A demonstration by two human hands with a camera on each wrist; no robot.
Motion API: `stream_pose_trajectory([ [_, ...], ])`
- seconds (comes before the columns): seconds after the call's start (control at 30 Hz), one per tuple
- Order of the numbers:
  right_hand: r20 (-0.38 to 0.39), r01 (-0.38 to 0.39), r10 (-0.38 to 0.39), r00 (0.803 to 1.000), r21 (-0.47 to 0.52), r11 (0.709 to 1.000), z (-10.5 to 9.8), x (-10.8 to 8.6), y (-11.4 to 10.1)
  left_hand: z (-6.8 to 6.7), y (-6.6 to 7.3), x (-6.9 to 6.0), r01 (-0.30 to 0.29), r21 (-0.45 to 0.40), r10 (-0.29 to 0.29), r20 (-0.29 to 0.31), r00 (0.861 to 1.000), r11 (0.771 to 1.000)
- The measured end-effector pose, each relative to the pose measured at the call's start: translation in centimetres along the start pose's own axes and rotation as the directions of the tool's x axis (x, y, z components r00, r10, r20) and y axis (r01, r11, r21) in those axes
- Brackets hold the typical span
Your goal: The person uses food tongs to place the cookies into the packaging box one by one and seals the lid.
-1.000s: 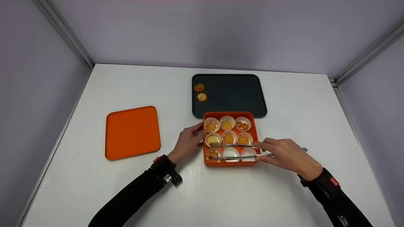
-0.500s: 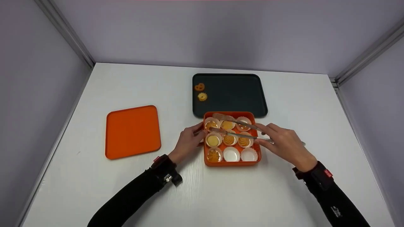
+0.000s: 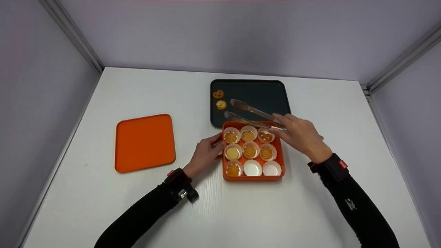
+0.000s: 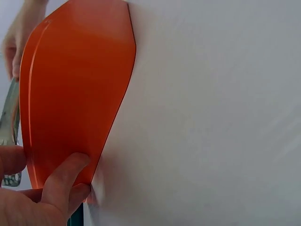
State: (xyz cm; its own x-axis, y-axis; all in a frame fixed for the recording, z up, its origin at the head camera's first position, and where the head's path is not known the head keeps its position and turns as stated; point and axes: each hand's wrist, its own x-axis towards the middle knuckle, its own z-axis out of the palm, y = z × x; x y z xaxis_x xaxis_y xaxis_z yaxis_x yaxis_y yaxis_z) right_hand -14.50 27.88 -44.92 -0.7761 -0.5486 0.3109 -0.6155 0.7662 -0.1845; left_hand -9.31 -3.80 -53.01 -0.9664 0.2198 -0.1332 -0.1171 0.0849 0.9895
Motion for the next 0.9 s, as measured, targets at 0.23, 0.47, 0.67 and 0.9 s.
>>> stream_pose_trajectory([
  [0.23, 0.101, -0.123, 0.121, 0.988, 0.019, 0.992, 0.0, 2.4, 0.5, 0.4, 0.3, 0.1, 0.006, 0.010, -0.006, 0.007, 1.000, 1.000],
  [0.47, 0.192, -0.245, 0.237, 0.952, 0.016, 0.969, 0.3, 5.1, 0.6, 0.4, 0.4, 0.0, 0.000, 0.016, 0.000, 0.002, 1.000, 1.000],
  [0.67, 0.229, -0.255, 0.250, 0.941, -0.006, 0.967, 1.2, 6.6, 0.6, 0.6, 0.3, -0.3, -0.006, 0.017, 0.005, 0.013, 1.000, 1.000],
  [0.9, 0.208, -0.215, 0.212, 0.955, -0.007, 0.977, 1.9, 7.2, 0.6, 0.9, 0.4, -0.3, -0.009, 0.015, 0.008, 0.022, 1.000, 1.000],
])
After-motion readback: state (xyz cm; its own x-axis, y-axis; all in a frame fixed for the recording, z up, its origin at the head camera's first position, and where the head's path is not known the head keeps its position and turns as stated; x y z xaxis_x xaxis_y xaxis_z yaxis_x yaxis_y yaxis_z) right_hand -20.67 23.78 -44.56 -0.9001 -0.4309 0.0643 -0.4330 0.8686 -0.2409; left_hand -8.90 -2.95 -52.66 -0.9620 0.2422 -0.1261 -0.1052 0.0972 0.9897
